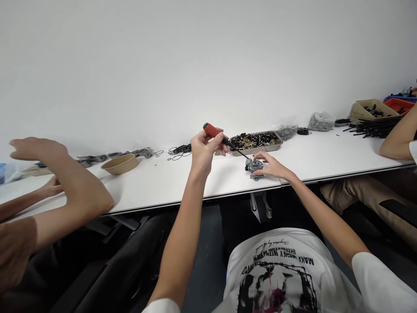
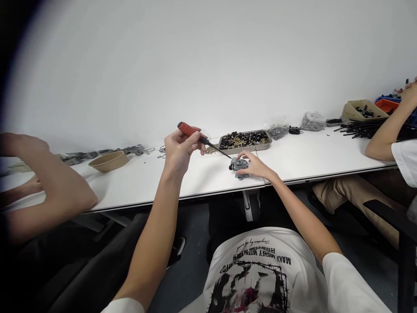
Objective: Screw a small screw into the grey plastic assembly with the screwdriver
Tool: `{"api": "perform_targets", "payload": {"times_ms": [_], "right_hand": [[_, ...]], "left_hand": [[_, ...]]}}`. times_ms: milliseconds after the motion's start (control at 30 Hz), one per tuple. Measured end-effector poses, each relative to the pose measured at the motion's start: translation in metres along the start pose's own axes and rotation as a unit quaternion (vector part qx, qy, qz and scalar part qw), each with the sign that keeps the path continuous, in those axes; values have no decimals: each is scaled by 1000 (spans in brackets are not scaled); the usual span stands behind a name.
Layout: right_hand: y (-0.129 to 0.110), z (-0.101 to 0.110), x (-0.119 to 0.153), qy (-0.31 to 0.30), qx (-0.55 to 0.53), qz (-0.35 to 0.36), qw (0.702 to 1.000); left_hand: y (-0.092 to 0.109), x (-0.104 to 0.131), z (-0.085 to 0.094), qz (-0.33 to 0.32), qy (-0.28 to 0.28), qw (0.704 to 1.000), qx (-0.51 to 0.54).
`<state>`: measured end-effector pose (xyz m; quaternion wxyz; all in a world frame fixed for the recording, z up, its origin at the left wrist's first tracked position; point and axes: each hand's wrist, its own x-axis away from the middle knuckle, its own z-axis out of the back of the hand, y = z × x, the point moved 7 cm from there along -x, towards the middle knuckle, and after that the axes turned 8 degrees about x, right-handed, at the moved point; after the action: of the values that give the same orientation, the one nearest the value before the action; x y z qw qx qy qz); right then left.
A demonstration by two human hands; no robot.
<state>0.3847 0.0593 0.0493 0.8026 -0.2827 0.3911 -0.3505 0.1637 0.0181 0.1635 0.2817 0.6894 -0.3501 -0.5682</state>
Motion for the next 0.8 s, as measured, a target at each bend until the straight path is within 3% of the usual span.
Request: {"api": "perform_targets", "payload": {"times_ms": [200, 467, 800], "right_hand": [[15, -14, 14, 74, -23, -24, 997], [-9, -17, 22, 100, 58, 126, 985], [-5, -19, 20, 113, 82, 157, 978]], "left_hand": [[-3, 2, 1, 8, -3, 1000, -3], [-4, 16, -8, 20, -20, 1000, -9], [-14, 30, -16, 33, -33, 999, -26]]}}
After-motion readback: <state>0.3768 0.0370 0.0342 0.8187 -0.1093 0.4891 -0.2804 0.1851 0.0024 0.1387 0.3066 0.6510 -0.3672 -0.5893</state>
